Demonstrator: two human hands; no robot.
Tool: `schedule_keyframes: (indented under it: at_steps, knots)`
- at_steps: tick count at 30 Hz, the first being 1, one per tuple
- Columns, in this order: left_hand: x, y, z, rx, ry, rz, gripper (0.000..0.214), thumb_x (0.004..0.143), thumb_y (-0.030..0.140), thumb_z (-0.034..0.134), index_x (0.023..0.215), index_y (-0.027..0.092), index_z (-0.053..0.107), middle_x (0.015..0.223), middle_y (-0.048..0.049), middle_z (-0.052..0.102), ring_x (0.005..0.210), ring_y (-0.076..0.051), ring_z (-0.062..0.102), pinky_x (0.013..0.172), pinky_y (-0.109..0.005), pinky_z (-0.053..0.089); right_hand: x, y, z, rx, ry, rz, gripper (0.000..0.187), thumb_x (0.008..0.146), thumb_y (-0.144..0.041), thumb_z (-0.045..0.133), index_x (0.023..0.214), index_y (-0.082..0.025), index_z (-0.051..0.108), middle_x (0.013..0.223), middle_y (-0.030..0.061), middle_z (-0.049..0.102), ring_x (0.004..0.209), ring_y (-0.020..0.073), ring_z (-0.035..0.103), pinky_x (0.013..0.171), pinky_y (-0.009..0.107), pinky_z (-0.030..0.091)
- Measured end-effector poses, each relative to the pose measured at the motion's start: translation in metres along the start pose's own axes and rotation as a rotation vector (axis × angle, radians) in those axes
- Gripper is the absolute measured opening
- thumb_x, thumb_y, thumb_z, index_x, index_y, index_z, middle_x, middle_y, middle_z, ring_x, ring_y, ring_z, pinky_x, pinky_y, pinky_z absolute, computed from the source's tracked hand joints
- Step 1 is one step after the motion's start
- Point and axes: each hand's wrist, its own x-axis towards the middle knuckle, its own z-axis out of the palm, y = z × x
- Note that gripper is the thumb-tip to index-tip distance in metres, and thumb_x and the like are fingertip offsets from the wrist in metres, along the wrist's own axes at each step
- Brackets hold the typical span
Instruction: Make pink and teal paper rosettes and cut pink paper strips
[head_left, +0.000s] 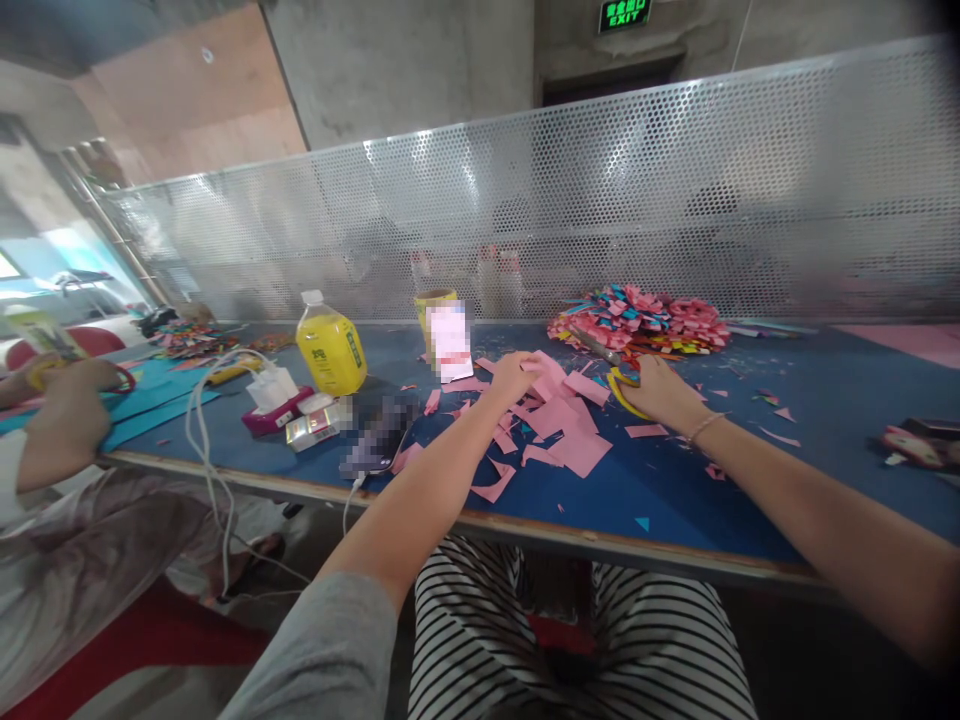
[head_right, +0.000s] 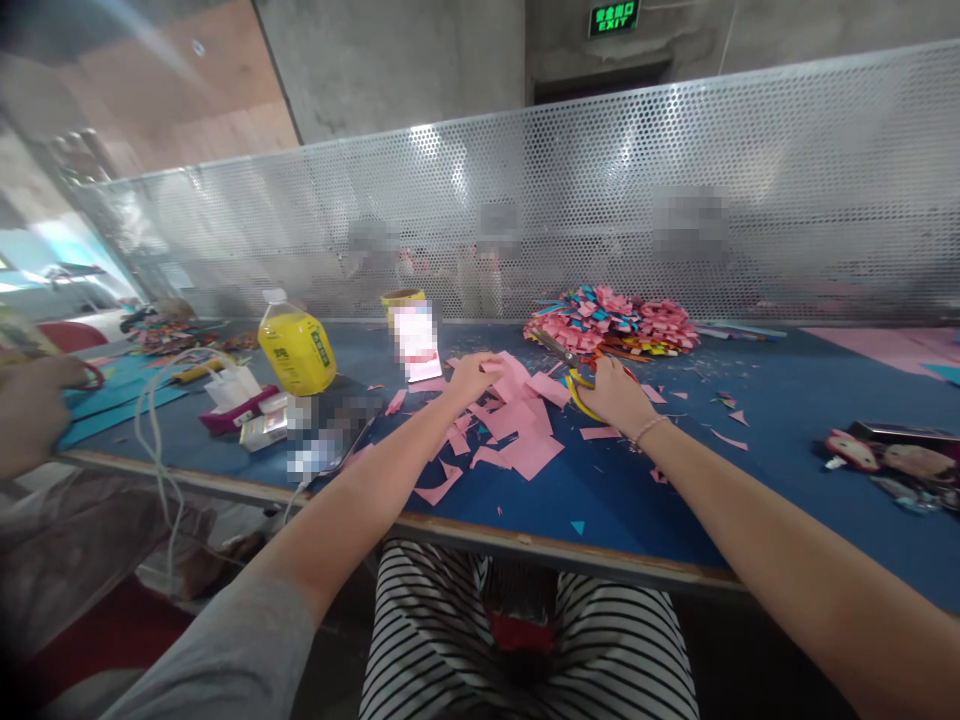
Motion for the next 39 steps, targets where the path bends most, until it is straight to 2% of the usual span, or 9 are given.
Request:
schedule_keyframes:
  at_steps: [8,12,16,18,22,26,29,33,39]
  knots:
    - [-0.001,0.007,-0.006,-0.076,0.215,0.035,0.022,0.070,0.010,0.056,0.087,0.019,0.067,0.095,-0.0017,0.068,0.089,-0.018,0.059,0.081,-0.028,0.044,0.008,-0.007,-0.014,0.146,0.101,0.002,0.026,0.073,-0.042,0.051,0.080,-0.018,0.042,0.078,0.0108,0.055,0.073,0.0224,0.054,0.066,0.033,0.043]
    - [-0.004,0.011,-0.012,-0.037,0.262,0.040,0.020,0.072,0.011,0.054,0.086,0.019,0.065,0.091,-0.0014,0.067,0.084,-0.016,0.060,0.079,-0.026,0.044,0.006,-0.009,-0.015,0.119,0.056,-0.071,0.023,0.071,-0.034,0.053,0.085,-0.017,0.047,0.085,0.0127,0.057,0.082,0.0249,0.055,0.071,0.033,0.043]
    - [-0.005,0.011,-0.012,-0.055,0.260,-0.007,0.019,0.074,0.013,0.051,0.090,0.020,0.059,0.086,-0.0009,0.066,0.077,-0.015,0.060,0.078,-0.029,0.044,0.005,-0.009,-0.016,0.107,0.016,-0.078,0.021,0.071,-0.029,0.051,0.087,-0.015,0.050,0.088,0.0135,0.058,0.087,0.0262,0.055,0.073,0.034,0.043]
    - [-0.005,0.011,-0.009,-0.133,0.223,-0.048,0.024,0.074,0.014,0.052,0.098,0.021,0.052,0.083,0.0001,0.065,0.071,-0.014,0.060,0.074,-0.030,0.046,0.006,-0.011,-0.018,0.116,0.012,-0.059,0.021,0.071,-0.030,0.051,0.086,-0.016,0.050,0.088,0.0138,0.059,0.086,0.0263,0.055,0.073,0.035,0.043]
    - [-0.004,0.012,0.001,-0.445,0.070,-0.121,0.048,0.072,0.014,0.054,0.115,0.021,0.033,0.086,-0.0010,0.063,0.051,-0.009,0.057,0.057,-0.027,0.049,0.008,-0.018,-0.025,0.200,-0.023,0.057,0.019,0.070,-0.034,0.053,0.077,-0.018,0.046,0.079,0.0119,0.059,0.075,0.0235,0.057,0.067,0.033,0.043]
    - [-0.005,0.016,0.005,-0.610,-0.025,-0.142,0.059,0.070,0.012,0.057,0.120,0.020,0.027,0.092,-0.0044,0.061,0.050,-0.009,0.058,0.050,-0.024,0.050,0.008,-0.023,-0.027,0.347,-0.062,0.151,0.030,0.072,-0.049,0.053,0.071,-0.020,0.042,0.069,0.0081,0.058,0.061,0.0193,0.055,0.054,0.030,0.041]
    - [-0.007,0.019,0.005,-0.645,-0.083,-0.119,0.049,0.069,0.014,0.058,0.113,0.017,0.037,0.092,-0.0058,0.060,0.055,-0.011,0.060,0.051,-0.024,0.050,0.007,-0.021,-0.023,0.467,-0.077,0.161,0.037,0.070,-0.055,0.054,0.075,-0.020,0.044,0.072,0.0076,0.060,0.057,0.0170,0.053,0.050,0.029,0.040]
    - [-0.009,0.019,0.004,-0.592,-0.166,-0.087,0.020,0.069,0.019,0.060,0.086,0.014,0.051,0.080,-0.0025,0.059,0.065,-0.012,0.061,0.056,-0.024,0.049,0.006,-0.016,-0.015,0.564,-0.070,0.148,0.042,0.066,-0.058,0.056,0.074,-0.020,0.040,0.070,0.0044,0.058,0.055,0.0136,0.050,0.049,0.027,0.038]
    - [-0.006,0.012,0.007,-0.398,-0.180,0.059,0.018,0.066,0.028,0.063,0.071,0.013,0.054,0.063,0.0015,0.053,0.062,-0.011,0.054,0.057,-0.023,0.045,0.007,-0.014,-0.008,0.554,-0.051,0.140,0.043,0.062,-0.058,0.056,0.070,-0.021,0.036,0.058,-0.0025,0.048,0.049,0.0107,0.041,0.048,0.026,0.034]
